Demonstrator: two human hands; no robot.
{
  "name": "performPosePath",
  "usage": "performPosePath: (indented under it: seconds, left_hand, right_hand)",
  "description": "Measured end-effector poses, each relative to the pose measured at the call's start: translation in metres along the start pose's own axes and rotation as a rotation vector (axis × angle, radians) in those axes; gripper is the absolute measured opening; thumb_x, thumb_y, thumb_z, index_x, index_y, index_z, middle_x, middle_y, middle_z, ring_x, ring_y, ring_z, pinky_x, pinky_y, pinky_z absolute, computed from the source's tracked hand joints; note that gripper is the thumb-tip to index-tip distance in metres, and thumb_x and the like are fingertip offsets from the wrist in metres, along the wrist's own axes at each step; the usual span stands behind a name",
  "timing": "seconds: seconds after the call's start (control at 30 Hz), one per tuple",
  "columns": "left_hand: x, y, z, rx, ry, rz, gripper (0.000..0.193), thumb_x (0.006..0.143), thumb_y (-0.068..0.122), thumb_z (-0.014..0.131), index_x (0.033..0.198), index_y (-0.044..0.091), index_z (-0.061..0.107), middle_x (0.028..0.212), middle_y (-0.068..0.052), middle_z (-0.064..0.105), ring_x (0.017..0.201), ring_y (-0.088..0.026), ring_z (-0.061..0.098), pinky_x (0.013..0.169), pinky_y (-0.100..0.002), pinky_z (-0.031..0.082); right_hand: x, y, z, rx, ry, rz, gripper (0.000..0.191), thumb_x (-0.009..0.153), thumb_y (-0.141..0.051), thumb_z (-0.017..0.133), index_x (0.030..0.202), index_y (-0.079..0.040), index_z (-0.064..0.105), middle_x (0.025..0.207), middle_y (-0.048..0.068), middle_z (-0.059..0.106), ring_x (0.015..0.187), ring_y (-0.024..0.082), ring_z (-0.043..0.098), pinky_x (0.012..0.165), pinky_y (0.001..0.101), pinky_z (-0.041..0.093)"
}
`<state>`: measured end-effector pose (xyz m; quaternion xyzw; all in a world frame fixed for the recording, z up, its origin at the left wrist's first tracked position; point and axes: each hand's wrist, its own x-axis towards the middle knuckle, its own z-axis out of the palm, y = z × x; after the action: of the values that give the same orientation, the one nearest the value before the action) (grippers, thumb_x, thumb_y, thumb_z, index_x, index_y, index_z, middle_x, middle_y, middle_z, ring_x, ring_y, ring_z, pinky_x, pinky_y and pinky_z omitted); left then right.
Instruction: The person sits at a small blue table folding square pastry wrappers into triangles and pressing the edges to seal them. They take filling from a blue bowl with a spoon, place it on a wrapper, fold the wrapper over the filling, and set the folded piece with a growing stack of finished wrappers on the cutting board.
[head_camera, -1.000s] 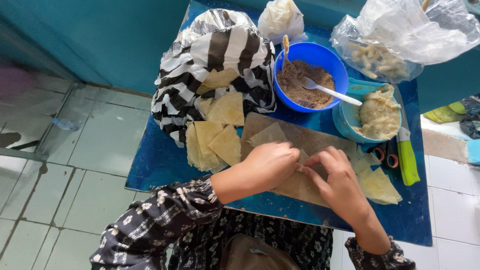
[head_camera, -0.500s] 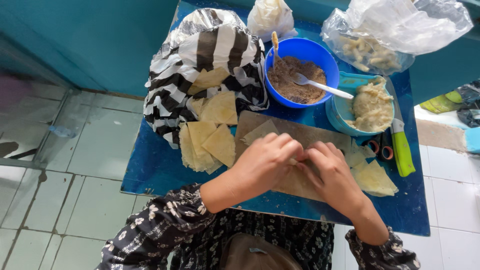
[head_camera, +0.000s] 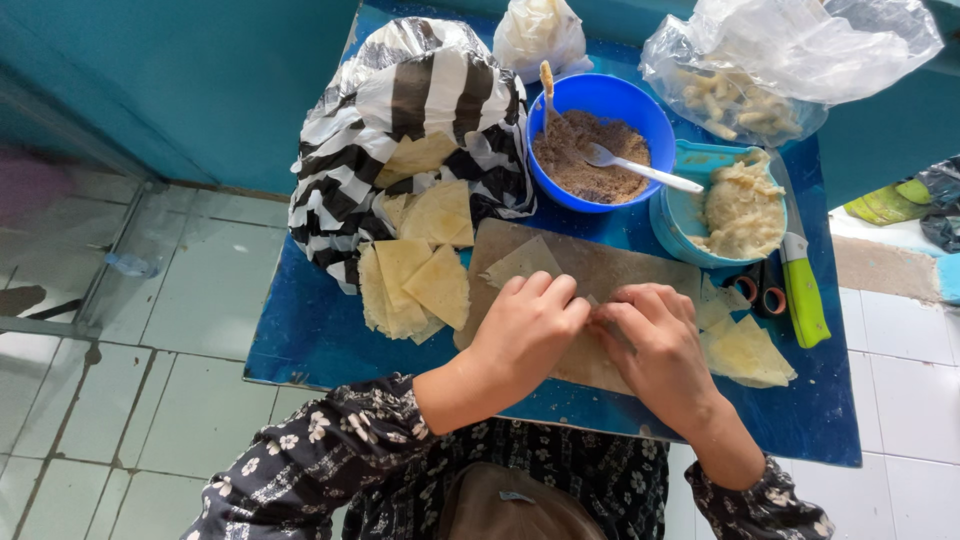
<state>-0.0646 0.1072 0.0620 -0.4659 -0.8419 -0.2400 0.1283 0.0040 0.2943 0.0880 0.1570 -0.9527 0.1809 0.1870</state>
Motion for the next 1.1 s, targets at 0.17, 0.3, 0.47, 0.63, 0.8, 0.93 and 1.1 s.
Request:
performPosePath:
  seconds: [0.17,0.3,0.47,0.63,0.8,0.93,1.1]
  left_hand:
    - [-0.001,0.010,-0.004,-0.112,0.235,0.036,0.031,0.088,0.010,0.063,0.119,0.005,0.061,0.109,-0.006,0.062,0.104,-0.024,0.060,0.089,-0.037,0.049]
    - [0.007,0.002,0.003,-0.167,0.135,-0.034,0.032,0.090,0.011,0.063,0.122,0.008,0.059,0.098,0.000,0.065,0.096,-0.021,0.063,0.085,-0.037,0.047]
    - [0.010,-0.001,0.002,-0.012,0.125,0.033,0.045,0.091,0.012,0.064,0.135,0.008,0.055,0.093,0.001,0.067,0.099,-0.018,0.064,0.091,-0.036,0.045]
    - [0.012,-0.004,-0.007,-0.026,0.247,0.043,0.068,0.093,0.010,0.063,0.157,0.003,0.043,0.100,0.000,0.067,0.106,-0.019,0.064,0.094,-0.037,0.043]
    - [0.012,-0.034,-0.012,0.000,0.343,-0.091,0.069,0.091,0.005,0.062,0.158,0.006,0.043,0.103,-0.002,0.066,0.109,-0.021,0.063,0.095,-0.039,0.045]
    - [0.010,-0.052,-0.013,-0.033,0.333,-0.205,0.068,0.089,0.004,0.065,0.154,0.008,0.047,0.098,-0.004,0.066,0.102,-0.026,0.063,0.091,-0.042,0.048]
    - [0.009,-0.061,-0.015,-0.053,0.327,-0.273,0.041,0.085,0.007,0.067,0.125,0.006,0.065,0.098,-0.007,0.067,0.095,-0.031,0.061,0.084,-0.044,0.048]
  right_hand:
    - [-0.002,-0.002,0.003,-0.163,0.034,-0.071,0.023,0.082,-0.007,0.073,0.104,-0.003,0.071,0.111,0.010,0.066,0.110,0.030,0.060,0.095,0.0443,0.043]
    - [-0.003,-0.003,0.005,-0.199,0.026,-0.058,0.026,0.082,-0.006,0.072,0.108,-0.002,0.072,0.114,0.011,0.066,0.110,0.031,0.060,0.094,0.0443,0.043]
    - [-0.003,-0.001,0.004,-0.114,0.069,0.010,0.031,0.083,-0.007,0.073,0.114,-0.001,0.071,0.116,0.012,0.065,0.111,0.032,0.059,0.095,0.0443,0.043]
    - [0.005,0.005,0.003,-0.138,0.036,-0.019,0.025,0.082,-0.011,0.077,0.107,-0.008,0.074,0.107,0.005,0.067,0.109,0.028,0.061,0.093,0.0440,0.044]
    - [0.022,0.009,-0.004,-0.101,-0.071,-0.012,0.021,0.079,-0.013,0.078,0.099,-0.009,0.074,0.102,0.006,0.067,0.104,0.028,0.061,0.089,0.0426,0.044]
    - [0.035,0.010,-0.011,-0.136,-0.184,-0.026,0.013,0.077,-0.013,0.079,0.088,-0.009,0.073,0.094,0.006,0.067,0.100,0.029,0.062,0.086,0.0432,0.044]
    - [0.056,0.060,-0.054,0.017,0.175,-0.040,0.012,0.083,-0.005,0.075,0.094,-0.006,0.069,0.100,0.009,0.068,0.098,0.029,0.065,0.088,0.0409,0.050]
